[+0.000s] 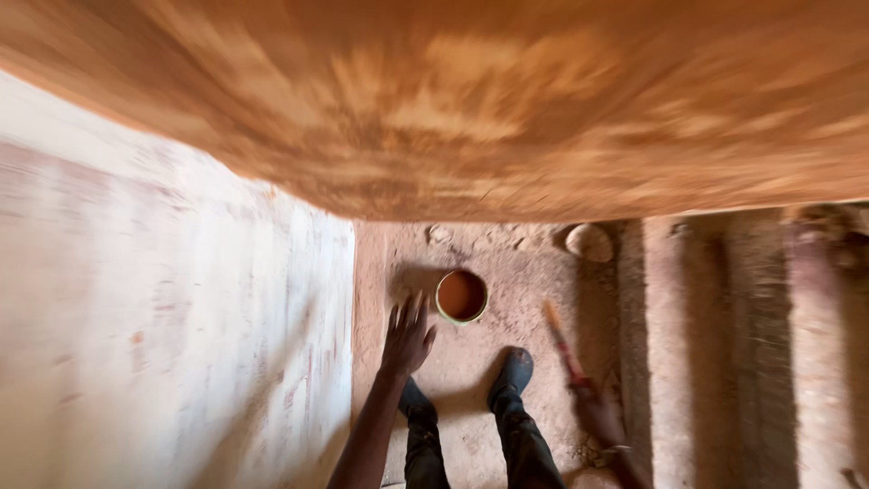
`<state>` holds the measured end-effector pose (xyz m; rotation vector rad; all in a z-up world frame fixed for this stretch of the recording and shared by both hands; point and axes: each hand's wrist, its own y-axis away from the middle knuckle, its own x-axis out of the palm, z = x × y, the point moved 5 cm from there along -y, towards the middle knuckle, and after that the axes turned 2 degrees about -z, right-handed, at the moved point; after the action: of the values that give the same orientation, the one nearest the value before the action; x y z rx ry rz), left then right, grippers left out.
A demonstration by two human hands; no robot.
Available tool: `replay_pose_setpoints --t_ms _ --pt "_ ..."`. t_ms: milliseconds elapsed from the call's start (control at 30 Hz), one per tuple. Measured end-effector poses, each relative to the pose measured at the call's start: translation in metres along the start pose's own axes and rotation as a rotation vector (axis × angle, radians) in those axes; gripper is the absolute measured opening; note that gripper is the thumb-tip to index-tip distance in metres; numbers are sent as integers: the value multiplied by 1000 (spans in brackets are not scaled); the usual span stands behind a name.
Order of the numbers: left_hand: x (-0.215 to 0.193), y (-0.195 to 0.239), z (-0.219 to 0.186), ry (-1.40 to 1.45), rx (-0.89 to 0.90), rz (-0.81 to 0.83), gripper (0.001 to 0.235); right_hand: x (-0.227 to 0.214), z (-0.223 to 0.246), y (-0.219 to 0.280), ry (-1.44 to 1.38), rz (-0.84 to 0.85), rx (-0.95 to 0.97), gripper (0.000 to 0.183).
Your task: The person paints a wall with brown paint using a paintbrush. They repeatedly dip the brush into a paint can and apply paint to the wall in horizontal strokes, gradually covering more of the surface.
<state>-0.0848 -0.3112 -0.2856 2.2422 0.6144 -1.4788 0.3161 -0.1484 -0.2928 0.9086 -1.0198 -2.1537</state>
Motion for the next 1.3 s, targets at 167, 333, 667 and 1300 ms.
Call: replay_pose_setpoints --t_ms 167,333,667,1300 --pt "147 58 83 2 -114 307 65 165 -19 -132 599 7 -234 33" --pt "266 62 113 2 -44 265 70 258 -41 -291 987 -173 -457 36" --pt "366 50 118 9 -39 205 71 260 -54 -339 917 -204 -625 33" --pt "360 42 103 -33 4 325 78 166 -95 -227 486 -214 -440 29"
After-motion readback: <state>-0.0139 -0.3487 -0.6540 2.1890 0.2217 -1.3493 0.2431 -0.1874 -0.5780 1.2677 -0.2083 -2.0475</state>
